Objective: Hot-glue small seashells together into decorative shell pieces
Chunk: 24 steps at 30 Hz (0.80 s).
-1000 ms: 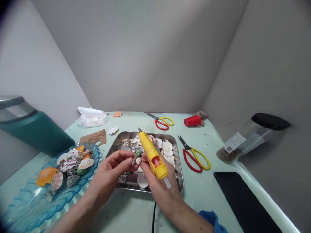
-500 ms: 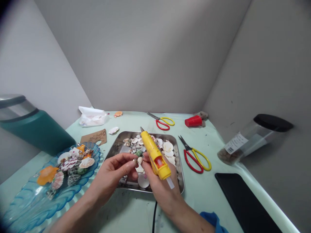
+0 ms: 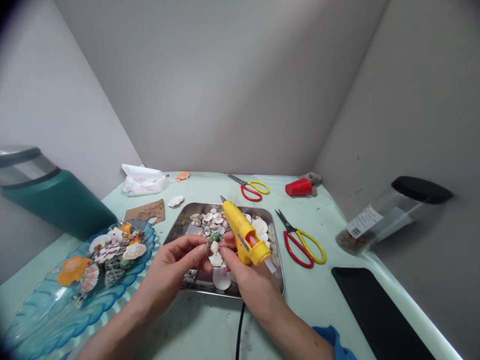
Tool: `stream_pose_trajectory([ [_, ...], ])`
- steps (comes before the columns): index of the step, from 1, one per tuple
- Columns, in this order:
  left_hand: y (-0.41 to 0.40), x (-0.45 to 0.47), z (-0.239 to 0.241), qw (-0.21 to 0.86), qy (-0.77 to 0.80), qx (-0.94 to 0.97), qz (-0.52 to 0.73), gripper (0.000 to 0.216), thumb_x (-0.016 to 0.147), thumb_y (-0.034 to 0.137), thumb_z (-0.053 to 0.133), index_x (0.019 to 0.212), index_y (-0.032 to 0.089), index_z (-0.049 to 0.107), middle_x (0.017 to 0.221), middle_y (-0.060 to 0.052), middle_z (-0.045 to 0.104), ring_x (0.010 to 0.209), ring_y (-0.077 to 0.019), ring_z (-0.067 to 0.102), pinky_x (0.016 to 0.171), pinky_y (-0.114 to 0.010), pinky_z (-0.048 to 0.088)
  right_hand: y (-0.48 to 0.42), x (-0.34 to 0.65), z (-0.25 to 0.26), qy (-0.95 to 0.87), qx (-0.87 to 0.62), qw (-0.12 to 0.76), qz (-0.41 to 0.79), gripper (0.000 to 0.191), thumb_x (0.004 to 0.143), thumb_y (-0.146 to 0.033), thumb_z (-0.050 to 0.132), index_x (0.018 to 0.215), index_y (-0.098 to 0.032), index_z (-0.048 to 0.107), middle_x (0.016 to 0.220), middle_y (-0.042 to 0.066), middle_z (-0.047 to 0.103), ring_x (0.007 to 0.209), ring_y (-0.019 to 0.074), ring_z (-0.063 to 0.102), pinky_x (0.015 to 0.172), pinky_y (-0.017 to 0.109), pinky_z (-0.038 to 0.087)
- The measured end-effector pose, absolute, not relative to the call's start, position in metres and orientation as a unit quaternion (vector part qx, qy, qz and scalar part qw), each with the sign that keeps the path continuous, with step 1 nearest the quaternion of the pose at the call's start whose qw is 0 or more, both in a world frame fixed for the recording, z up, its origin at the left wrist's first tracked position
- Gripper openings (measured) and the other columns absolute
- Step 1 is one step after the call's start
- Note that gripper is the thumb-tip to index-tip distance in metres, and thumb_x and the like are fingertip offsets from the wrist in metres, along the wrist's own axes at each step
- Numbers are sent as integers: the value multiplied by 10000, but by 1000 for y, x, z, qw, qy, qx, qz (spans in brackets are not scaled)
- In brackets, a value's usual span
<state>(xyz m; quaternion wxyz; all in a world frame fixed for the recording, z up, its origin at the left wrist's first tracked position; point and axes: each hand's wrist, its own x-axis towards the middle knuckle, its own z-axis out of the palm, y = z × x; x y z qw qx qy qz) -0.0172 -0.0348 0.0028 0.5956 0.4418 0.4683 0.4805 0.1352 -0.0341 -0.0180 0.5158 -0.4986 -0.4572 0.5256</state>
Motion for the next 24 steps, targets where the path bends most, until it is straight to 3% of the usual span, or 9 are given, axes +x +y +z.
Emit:
stream_pose_trajectory([
  [6,-34,-18,4,607,466,451,459,260,740,320,679,887,111,629,558,-33,672,530,-124,609,569,-245,518,-35,136,-16,-454,-492,532,519,243,748,-319,704,960,-247,609,900,-30,669,837,148,629,735,235,510],
  [12,-35,-18,2,603,462,454,466,227,733,316,688,843,134,609,581,-27,675,554,-133,622,592,-265,530,-35,135,-13,-417,-464,536,570,277,745,-343,705,965,-217,591,821,-27,651,600,101,574,556,213,505],
  [17,-35,-18,2,604,461,453,466,218,726,311,695,833,136,619,588,-25,670,562,-130,619,588,-256,528,-34,134,-14,-422,-452,538,572,280,738,-316,718,965,-209,596,825,-17,658,671,117,589,582,204,509],
  [24,-37,-17,4,606,463,457,458,212,714,312,703,805,138,621,596,-14,653,575,-131,608,600,-274,535,-34,134,-14,-425,-448,537,574,278,744,-343,713,950,-206,587,782,-29,621,580,94,546,520,204,490],
])
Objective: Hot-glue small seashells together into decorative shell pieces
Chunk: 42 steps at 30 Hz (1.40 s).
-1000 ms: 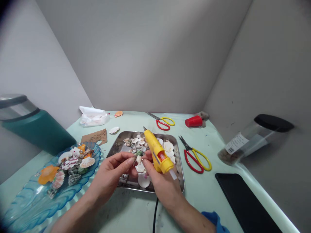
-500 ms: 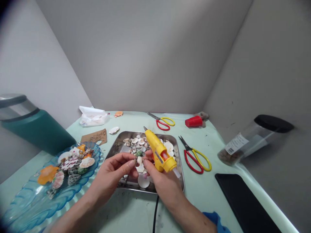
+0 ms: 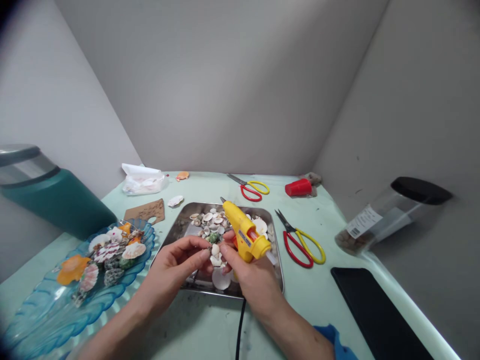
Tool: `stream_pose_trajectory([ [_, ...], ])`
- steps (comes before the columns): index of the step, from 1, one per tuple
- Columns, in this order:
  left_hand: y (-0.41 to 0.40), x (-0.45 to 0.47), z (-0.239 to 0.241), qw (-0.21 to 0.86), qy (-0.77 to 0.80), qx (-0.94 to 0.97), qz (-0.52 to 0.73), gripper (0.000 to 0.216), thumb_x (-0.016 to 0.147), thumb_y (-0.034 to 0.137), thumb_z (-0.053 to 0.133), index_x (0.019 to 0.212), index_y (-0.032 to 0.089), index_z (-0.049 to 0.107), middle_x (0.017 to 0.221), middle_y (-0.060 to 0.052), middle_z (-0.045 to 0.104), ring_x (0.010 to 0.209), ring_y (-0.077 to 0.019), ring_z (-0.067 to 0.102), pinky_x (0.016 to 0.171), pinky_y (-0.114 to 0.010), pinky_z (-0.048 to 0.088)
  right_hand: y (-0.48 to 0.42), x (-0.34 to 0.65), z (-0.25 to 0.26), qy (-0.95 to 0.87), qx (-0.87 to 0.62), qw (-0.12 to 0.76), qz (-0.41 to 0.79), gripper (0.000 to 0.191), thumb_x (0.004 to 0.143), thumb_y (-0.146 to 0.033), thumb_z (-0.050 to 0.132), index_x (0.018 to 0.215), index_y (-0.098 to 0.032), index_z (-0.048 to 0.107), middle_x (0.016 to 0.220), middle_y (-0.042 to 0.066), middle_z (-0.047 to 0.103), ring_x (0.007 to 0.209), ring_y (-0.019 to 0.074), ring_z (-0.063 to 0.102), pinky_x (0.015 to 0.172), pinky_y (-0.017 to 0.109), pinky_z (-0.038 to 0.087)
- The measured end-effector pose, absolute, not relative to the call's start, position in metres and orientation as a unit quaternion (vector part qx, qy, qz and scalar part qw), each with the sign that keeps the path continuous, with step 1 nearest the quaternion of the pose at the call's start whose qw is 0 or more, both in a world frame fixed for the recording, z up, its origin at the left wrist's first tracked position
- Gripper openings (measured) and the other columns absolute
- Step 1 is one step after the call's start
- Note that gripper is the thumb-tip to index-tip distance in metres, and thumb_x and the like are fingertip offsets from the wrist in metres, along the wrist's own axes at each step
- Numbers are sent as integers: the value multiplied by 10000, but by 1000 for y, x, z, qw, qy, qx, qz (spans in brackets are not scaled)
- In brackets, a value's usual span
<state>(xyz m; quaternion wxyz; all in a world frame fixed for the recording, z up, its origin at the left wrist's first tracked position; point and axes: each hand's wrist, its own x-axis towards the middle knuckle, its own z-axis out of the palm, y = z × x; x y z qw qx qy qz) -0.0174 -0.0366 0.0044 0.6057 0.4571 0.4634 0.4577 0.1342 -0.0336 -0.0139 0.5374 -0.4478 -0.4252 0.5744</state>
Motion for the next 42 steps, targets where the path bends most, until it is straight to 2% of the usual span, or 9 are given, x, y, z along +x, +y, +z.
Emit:
stream_pose_trajectory([
  [11,-39,-15,7,604,456,445,479,186,720,283,694,818,148,614,586,-7,643,561,-131,599,584,-276,529,-34,134,-15,-416,-473,540,559,293,722,-346,724,948,-201,606,785,-21,636,639,129,589,580,238,514],
  [18,-39,-16,6,610,458,439,475,150,719,254,682,777,154,587,579,-6,641,557,-136,599,595,-282,517,-38,133,-11,-429,-485,521,556,268,736,-351,707,958,-225,626,895,-2,659,771,172,633,624,254,548],
  [27,-39,-14,7,602,458,435,488,138,732,261,667,787,163,586,535,18,619,518,-112,576,552,-221,464,-37,132,-11,-428,-491,520,553,267,730,-352,707,951,-223,629,838,-18,664,746,167,637,603,245,547],
  [37,-41,-14,8,597,459,431,498,143,729,267,670,793,165,593,550,13,618,528,-119,578,565,-234,469,-37,132,-11,-444,-499,518,535,276,729,-334,702,964,-209,627,871,7,677,759,181,654,635,266,558],
  [42,-38,-16,4,603,461,436,483,168,722,278,680,793,166,576,544,15,621,521,-121,580,560,-238,468,-38,131,-8,-449,-501,526,521,252,711,-324,709,924,-207,644,830,3,683,705,172,654,583,256,550],
])
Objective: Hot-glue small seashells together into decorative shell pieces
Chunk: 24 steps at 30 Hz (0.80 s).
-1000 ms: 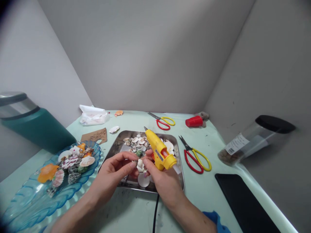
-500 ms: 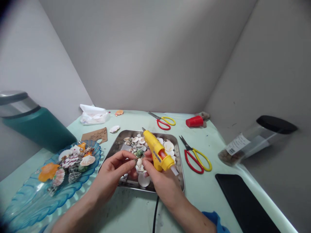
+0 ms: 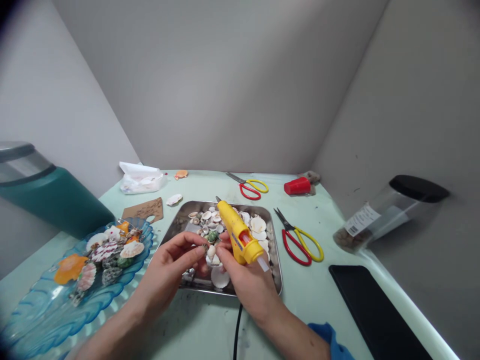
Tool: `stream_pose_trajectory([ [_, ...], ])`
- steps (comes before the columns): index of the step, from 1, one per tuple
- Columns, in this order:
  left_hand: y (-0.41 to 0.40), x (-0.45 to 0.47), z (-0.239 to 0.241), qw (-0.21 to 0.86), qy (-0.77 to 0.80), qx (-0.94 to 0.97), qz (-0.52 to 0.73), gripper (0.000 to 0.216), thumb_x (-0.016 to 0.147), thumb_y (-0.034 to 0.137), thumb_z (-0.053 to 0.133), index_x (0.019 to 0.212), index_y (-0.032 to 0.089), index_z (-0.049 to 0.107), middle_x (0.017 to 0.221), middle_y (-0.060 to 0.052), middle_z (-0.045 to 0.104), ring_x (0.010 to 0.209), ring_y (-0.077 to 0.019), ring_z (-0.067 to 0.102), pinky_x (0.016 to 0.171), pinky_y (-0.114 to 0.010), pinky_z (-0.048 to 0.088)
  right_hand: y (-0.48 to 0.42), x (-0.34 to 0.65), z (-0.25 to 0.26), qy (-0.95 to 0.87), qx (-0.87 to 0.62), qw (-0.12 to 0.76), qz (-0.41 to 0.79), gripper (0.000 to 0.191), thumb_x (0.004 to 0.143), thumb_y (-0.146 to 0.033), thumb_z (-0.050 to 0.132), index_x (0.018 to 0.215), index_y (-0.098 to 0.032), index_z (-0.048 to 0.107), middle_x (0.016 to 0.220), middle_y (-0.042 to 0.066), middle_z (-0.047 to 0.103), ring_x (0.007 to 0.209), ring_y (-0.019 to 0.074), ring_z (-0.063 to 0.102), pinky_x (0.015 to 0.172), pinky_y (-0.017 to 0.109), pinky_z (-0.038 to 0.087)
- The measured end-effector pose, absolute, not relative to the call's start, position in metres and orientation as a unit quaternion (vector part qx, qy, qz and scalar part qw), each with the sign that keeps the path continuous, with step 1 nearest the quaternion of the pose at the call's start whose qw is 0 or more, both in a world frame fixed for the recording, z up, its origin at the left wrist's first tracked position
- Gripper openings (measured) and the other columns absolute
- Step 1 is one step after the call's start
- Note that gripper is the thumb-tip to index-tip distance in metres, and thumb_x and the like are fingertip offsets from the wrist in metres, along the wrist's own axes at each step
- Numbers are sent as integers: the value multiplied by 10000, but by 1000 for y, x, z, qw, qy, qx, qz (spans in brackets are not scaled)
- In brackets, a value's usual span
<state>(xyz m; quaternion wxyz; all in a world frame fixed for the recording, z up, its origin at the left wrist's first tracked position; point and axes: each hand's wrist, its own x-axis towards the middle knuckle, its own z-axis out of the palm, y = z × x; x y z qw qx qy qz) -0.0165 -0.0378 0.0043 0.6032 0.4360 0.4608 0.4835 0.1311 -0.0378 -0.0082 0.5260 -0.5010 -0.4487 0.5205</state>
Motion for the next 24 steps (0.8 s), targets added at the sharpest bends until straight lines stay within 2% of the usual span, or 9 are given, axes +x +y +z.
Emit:
stream_pose_trajectory([
  [5,-38,-15,4,595,475,427,488,180,703,262,692,787,164,567,512,31,596,486,-112,562,527,-221,452,-37,131,-4,-462,-518,516,503,240,719,-324,688,916,-190,654,749,-7,678,588,147,622,570,267,527],
  [11,-36,-19,6,608,474,430,469,170,709,247,697,777,165,564,560,29,602,521,-109,562,555,-218,461,-40,131,-9,-535,-490,525,445,179,793,-291,609,947,-200,622,853,17,673,753,175,642,691,278,505],
  [13,-34,-21,8,611,477,436,458,162,709,239,701,768,164,570,579,23,611,525,-100,556,552,-203,450,-43,133,-10,-572,-479,523,412,155,810,-277,577,942,-199,595,827,23,658,709,175,625,650,281,490],
  [16,-32,-25,9,614,489,438,438,177,682,241,727,760,164,588,601,17,617,524,-101,552,544,-204,452,-46,136,-8,-633,-464,510,351,41,762,-210,572,793,-203,547,725,13,600,645,175,568,588,280,447],
  [18,-31,-26,10,616,496,440,425,188,656,244,746,757,169,606,618,9,624,538,-112,558,541,-210,462,-47,137,-6,-661,-440,520,315,57,730,-199,568,770,-206,529,729,19,595,665,186,557,606,291,438],
  [21,-30,-29,9,610,494,440,435,230,587,255,786,757,184,649,630,0,639,545,-129,567,511,-212,468,-48,136,-10,-694,-394,536,275,187,723,-211,556,910,-201,560,832,51,645,758,214,577,690,325,447],
  [24,-28,-33,6,606,502,426,446,304,506,253,826,772,226,682,632,6,661,620,-186,614,535,-249,506,-47,135,-17,-724,-367,538,227,288,688,-173,569,974,-205,557,844,49,652,752,212,580,700,323,447],
])
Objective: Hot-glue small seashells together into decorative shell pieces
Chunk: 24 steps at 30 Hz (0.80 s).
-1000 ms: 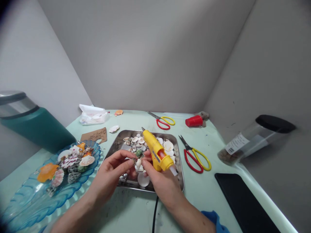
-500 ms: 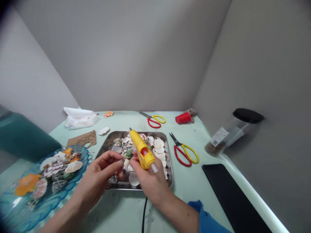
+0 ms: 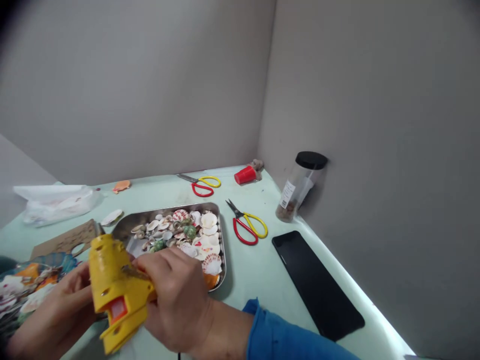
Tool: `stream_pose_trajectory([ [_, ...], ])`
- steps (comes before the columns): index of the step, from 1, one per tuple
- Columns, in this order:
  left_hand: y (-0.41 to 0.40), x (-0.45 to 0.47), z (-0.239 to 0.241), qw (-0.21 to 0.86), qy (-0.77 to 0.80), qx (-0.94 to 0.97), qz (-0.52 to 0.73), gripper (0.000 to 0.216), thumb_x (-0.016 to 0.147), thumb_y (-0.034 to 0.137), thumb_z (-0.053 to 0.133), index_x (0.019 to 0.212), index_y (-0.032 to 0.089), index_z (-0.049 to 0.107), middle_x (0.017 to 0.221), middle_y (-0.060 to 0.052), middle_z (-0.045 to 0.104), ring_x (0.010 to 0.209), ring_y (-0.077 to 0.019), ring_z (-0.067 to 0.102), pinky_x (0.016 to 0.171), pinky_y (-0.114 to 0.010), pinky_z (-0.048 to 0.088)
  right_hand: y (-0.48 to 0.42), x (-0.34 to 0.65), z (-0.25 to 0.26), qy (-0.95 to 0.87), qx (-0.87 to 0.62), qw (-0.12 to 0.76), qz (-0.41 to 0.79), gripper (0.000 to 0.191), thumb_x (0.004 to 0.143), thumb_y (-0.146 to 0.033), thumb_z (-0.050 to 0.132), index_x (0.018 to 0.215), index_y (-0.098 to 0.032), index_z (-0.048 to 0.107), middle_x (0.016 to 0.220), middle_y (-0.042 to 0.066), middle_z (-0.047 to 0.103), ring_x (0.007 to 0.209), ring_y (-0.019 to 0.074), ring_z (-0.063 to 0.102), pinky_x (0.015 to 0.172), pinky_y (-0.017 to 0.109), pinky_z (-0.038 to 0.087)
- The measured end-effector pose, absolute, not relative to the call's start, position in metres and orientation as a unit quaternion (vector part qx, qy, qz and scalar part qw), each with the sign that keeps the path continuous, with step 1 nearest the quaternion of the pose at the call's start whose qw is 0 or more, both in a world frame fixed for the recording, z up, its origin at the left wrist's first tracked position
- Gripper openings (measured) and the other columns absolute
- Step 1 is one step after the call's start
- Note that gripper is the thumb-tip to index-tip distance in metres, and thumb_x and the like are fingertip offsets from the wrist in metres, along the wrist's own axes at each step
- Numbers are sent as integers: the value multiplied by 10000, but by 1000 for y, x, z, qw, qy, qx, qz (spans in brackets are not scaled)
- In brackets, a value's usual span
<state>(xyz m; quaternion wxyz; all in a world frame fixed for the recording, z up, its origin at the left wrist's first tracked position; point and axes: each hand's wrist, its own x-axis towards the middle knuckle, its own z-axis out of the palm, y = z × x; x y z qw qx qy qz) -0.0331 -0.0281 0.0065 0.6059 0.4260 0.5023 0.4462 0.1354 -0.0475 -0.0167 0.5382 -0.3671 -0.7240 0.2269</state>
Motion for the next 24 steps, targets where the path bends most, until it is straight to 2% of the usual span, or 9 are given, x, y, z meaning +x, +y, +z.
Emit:
stream_pose_trajectory([
  [3,-28,-36,5,614,514,403,444,342,451,238,852,748,259,684,620,19,673,634,-207,633,590,-282,537,-48,136,-21,-737,-356,536,206,319,661,-139,560,972,-205,548,839,44,643,744,206,583,691,310,453],
  [6,-29,-36,6,619,517,394,441,326,459,235,852,728,263,670,637,19,679,544,-164,606,528,-252,521,-48,136,-21,-736,-354,536,213,329,668,-152,557,991,-209,544,858,48,646,763,210,586,693,311,461],
  [11,-30,-29,10,620,491,422,444,290,509,239,824,740,202,652,587,15,633,472,-111,542,440,-196,440,-49,135,-14,-707,-365,547,260,238,722,-217,573,959,-198,579,827,52,654,749,211,588,679,318,461],
  [15,-29,-27,10,620,481,444,432,259,643,281,759,825,162,618,624,-2,644,487,-91,535,495,-191,429,-48,136,-11,-652,-403,542,345,144,743,-202,574,886,-200,590,785,23,624,704,183,579,646,291,457],
  [18,-29,-28,8,617,490,468,400,248,756,334,666,905,153,582,521,14,601,496,-99,552,533,-192,423,-42,134,-12,-553,-462,537,438,148,793,-230,567,933,-191,594,771,11,620,644,153,575,595,266,461],
  [20,-29,-28,7,615,490,470,401,277,789,371,620,957,159,561,595,5,626,508,-105,574,539,-208,431,-36,133,-12,-478,-477,528,515,175,795,-258,584,952,-182,588,691,-14,590,566,126,543,527,239,449],
  [22,-29,-27,7,609,485,474,412,274,794,371,610,969,169,549,762,-17,654,532,-103,587,558,-236,458,-31,132,-12,-424,-465,532,567,207,773,-265,619,950,-173,563,632,-41,546,511,101,498,471,212,426],
  [24,-29,-26,7,589,491,484,422,280,768,347,644,967,170,553,764,-1,627,545,-100,585,568,-241,471,-28,132,-11,-397,-451,537,593,232,755,-257,645,941,-167,540,634,-46,537,503,89,482,446,196,412],
])
